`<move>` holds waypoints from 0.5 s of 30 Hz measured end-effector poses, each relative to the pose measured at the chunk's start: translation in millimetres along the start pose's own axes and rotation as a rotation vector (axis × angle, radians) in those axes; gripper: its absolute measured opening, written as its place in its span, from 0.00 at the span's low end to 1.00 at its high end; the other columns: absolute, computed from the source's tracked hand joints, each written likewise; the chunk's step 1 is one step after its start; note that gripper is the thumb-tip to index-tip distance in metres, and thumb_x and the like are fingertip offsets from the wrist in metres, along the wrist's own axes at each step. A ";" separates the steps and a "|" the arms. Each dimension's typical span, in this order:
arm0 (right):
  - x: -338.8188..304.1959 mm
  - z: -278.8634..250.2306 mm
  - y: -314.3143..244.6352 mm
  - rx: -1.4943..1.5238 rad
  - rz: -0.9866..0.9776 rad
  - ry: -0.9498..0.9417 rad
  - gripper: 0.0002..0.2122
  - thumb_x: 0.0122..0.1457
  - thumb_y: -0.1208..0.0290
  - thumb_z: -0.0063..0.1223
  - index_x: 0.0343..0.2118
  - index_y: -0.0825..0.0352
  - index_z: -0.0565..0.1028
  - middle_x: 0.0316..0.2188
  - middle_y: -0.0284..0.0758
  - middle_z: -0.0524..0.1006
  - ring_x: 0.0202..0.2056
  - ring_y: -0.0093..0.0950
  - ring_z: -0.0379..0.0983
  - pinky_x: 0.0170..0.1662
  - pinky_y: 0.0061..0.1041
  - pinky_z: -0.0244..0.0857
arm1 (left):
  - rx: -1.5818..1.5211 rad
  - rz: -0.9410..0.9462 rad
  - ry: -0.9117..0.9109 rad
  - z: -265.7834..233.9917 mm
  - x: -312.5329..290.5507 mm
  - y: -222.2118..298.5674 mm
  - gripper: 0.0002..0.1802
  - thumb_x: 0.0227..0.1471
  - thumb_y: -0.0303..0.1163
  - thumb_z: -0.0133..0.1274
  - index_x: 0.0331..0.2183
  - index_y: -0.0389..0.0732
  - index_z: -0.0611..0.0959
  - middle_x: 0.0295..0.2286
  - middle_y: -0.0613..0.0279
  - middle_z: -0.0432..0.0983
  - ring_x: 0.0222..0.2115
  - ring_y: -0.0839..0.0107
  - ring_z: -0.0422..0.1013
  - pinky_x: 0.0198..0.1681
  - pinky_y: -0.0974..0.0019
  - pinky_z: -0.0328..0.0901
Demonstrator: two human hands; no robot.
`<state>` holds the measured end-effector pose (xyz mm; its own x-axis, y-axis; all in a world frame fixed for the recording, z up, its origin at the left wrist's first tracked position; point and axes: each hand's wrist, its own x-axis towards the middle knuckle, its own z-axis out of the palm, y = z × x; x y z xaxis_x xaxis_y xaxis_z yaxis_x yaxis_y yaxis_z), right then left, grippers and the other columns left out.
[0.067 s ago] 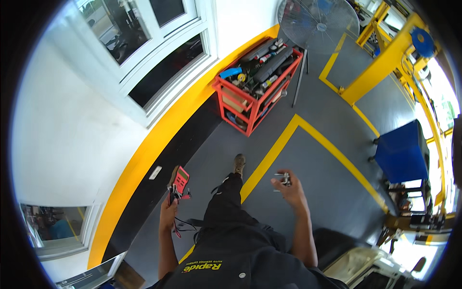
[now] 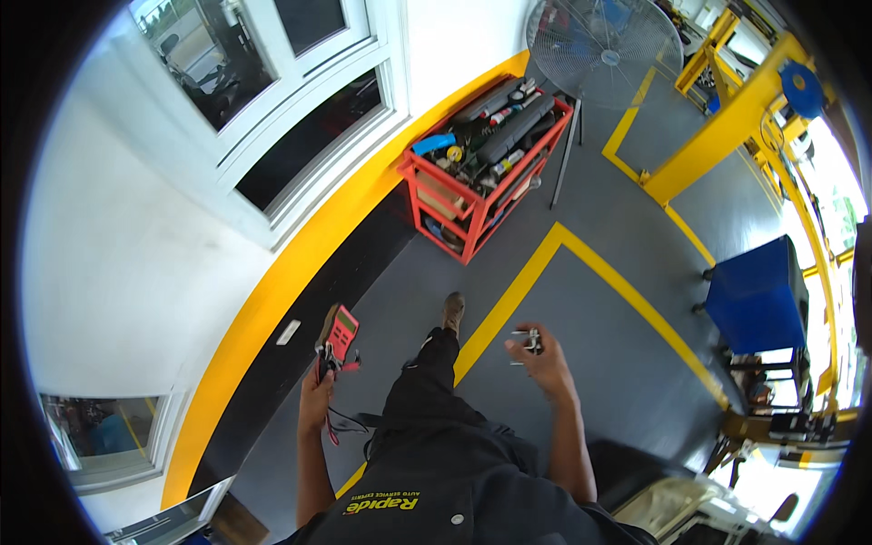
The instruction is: The person walks through an auto repair shop, opens a tool cabinet drawer, and selects a multimeter and a socket wrench. They place the multimeter on a red cart, then walk to a window and interact with a colleague. The person returns to the tool cabinet, picks up a small box and a cloth, and walks toward a car with its hood open.
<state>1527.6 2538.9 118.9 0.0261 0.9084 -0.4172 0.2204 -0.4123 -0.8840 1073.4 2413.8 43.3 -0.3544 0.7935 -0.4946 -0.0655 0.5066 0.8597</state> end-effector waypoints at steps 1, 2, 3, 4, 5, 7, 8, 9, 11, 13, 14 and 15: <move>30.8 3.0 -7.1 -0.023 0.033 -0.048 0.24 0.60 0.60 0.73 0.55 0.67 0.78 0.31 0.26 0.73 0.29 0.17 0.68 0.32 0.22 0.65 | 0.005 0.092 -0.059 24.6 31.2 26.0 0.14 0.68 0.31 0.54 0.53 0.42 0.81 0.27 0.78 0.66 0.25 0.85 0.59 0.28 0.74 0.55; 56.7 1.0 -17.2 -0.043 0.127 -0.112 0.24 0.60 0.61 0.73 0.55 0.68 0.78 0.31 0.26 0.74 0.30 0.17 0.69 0.33 0.22 0.65 | 0.028 0.144 -0.084 50.6 57.2 54.8 0.16 0.68 0.31 0.54 0.55 0.41 0.81 0.28 0.78 0.66 0.25 0.85 0.59 0.28 0.74 0.55; 80.9 -0.1 -26.7 -0.058 0.059 -0.097 0.24 0.60 0.61 0.73 0.55 0.68 0.78 0.31 0.26 0.74 0.30 0.18 0.70 0.34 0.22 0.66 | 0.068 0.179 -0.098 77.3 87.1 83.4 0.17 0.68 0.30 0.54 0.56 0.41 0.80 0.29 0.77 0.67 0.25 0.85 0.58 0.28 0.73 0.55; 103.7 -3.7 -38.1 -0.072 0.039 -0.099 0.24 0.60 0.62 0.73 0.55 0.68 0.78 0.31 0.26 0.74 0.31 0.18 0.71 0.35 0.22 0.67 | 0.081 0.232 -0.141 105.5 117.6 113.4 0.19 0.68 0.30 0.53 0.57 0.40 0.80 0.29 0.77 0.67 0.26 0.84 0.59 0.28 0.74 0.56; 123.0 -10.1 -50.0 -0.073 0.016 -0.104 0.24 0.60 0.62 0.73 0.55 0.68 0.78 0.31 0.26 0.74 0.32 0.18 0.72 0.36 0.22 0.68 | 0.125 0.237 -0.162 135.4 146.5 141.6 0.20 0.68 0.30 0.53 0.59 0.40 0.79 0.30 0.76 0.67 0.26 0.84 0.59 0.29 0.74 0.56; 162.8 -28.3 -79.9 -0.069 -0.035 -0.100 0.24 0.60 0.63 0.74 0.55 0.69 0.78 0.32 0.27 0.74 0.33 0.19 0.73 0.38 0.22 0.70 | 0.124 0.314 -0.270 201.0 211.1 199.4 0.20 0.68 0.31 0.52 0.59 0.39 0.78 0.31 0.76 0.68 0.27 0.84 0.60 0.31 0.74 0.58; 181.0 -38.7 -95.4 -0.065 -0.006 -0.084 0.24 0.60 0.63 0.74 0.55 0.69 0.78 0.32 0.27 0.75 0.34 0.19 0.74 0.40 0.22 0.71 | 0.087 0.347 -0.344 234.7 243.4 225.8 0.20 0.68 0.31 0.52 0.59 0.39 0.78 0.31 0.76 0.69 0.27 0.83 0.61 0.31 0.74 0.58; 198.5 -50.7 -111.0 -0.022 -0.020 -0.080 0.24 0.60 0.64 0.74 0.55 0.69 0.78 0.32 0.27 0.75 0.35 0.19 0.75 0.40 0.22 0.72 | 0.097 0.313 -0.381 268.1 275.7 250.1 0.20 0.68 0.30 0.52 0.59 0.39 0.78 0.31 0.76 0.69 0.28 0.83 0.61 0.32 0.74 0.58; 234.3 -76.9 -137.6 0.085 0.029 -0.083 0.24 0.60 0.65 0.74 0.55 0.68 0.78 0.33 0.27 0.75 0.35 0.19 0.76 0.42 0.22 0.73 | 0.100 0.349 -0.483 333.1 342.6 290.5 0.21 0.69 0.30 0.52 0.60 0.39 0.77 0.33 0.75 0.71 0.29 0.83 0.61 0.34 0.75 0.58; 278.2 -104.4 -155.1 0.048 0.074 -0.035 0.24 0.59 0.63 0.74 0.55 0.68 0.78 0.33 0.27 0.75 0.35 0.18 0.75 0.36 0.20 0.70 | 0.053 0.447 -0.548 398.6 411.8 319.9 0.20 0.69 0.31 0.52 0.60 0.40 0.77 0.34 0.74 0.72 0.30 0.81 0.63 0.36 0.72 0.61; 300.8 -118.6 -159.2 0.003 0.103 -0.013 0.25 0.59 0.62 0.74 0.55 0.68 0.78 0.33 0.27 0.75 0.34 0.18 0.75 0.34 0.20 0.68 | 0.062 0.376 -0.567 427.4 447.0 330.8 0.20 0.69 0.31 0.52 0.60 0.39 0.77 0.35 0.73 0.73 0.32 0.80 0.65 0.38 0.70 0.62; 325.2 -134.2 -161.7 -0.045 0.133 0.007 0.25 0.59 0.62 0.74 0.55 0.67 0.78 0.33 0.28 0.75 0.34 0.17 0.74 0.32 0.20 0.67 | 0.067 0.332 -0.590 458.4 481.0 340.0 0.20 0.70 0.31 0.52 0.60 0.39 0.77 0.36 0.73 0.74 0.33 0.78 0.67 0.40 0.68 0.64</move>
<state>1631.3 2910.2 154.5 0.0645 0.8464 -0.5286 0.2578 -0.5259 -0.8106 1308.2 3122.3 39.1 0.2236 0.9520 -0.2090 0.0237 0.2091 0.9776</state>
